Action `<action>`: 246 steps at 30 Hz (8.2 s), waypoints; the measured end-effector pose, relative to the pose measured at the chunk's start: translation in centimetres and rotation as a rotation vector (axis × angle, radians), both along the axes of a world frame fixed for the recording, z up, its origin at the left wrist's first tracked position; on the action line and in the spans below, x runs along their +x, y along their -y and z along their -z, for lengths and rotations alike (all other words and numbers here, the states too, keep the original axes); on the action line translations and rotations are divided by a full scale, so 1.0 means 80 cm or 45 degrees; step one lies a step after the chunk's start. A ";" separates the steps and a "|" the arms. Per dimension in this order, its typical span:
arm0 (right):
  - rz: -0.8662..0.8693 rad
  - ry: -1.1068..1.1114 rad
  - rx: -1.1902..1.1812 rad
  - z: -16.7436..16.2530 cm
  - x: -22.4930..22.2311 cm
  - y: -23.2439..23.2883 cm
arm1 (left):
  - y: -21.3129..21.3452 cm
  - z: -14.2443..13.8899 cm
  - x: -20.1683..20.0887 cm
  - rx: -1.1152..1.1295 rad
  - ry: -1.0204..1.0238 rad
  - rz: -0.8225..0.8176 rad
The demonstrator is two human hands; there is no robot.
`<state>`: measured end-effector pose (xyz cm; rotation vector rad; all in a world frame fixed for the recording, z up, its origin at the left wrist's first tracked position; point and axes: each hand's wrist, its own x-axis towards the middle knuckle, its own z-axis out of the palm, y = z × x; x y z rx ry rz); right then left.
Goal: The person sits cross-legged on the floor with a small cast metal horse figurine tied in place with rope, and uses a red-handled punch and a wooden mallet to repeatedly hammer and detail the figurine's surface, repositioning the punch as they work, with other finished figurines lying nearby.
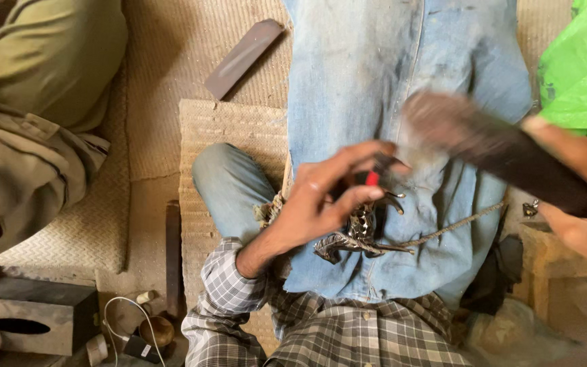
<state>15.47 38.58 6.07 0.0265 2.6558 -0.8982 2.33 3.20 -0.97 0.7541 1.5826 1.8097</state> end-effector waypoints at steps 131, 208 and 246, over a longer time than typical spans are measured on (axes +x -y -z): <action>0.530 0.118 -0.628 0.024 0.059 0.161 | 0.097 0.006 0.079 -0.320 -0.042 -0.540; -0.143 -0.003 0.874 -0.033 0.074 -0.039 | -0.030 0.051 -0.013 0.517 -0.365 -0.055; -0.063 0.030 0.699 -0.039 0.004 -0.007 | -0.026 0.056 -0.002 0.377 -0.567 -0.253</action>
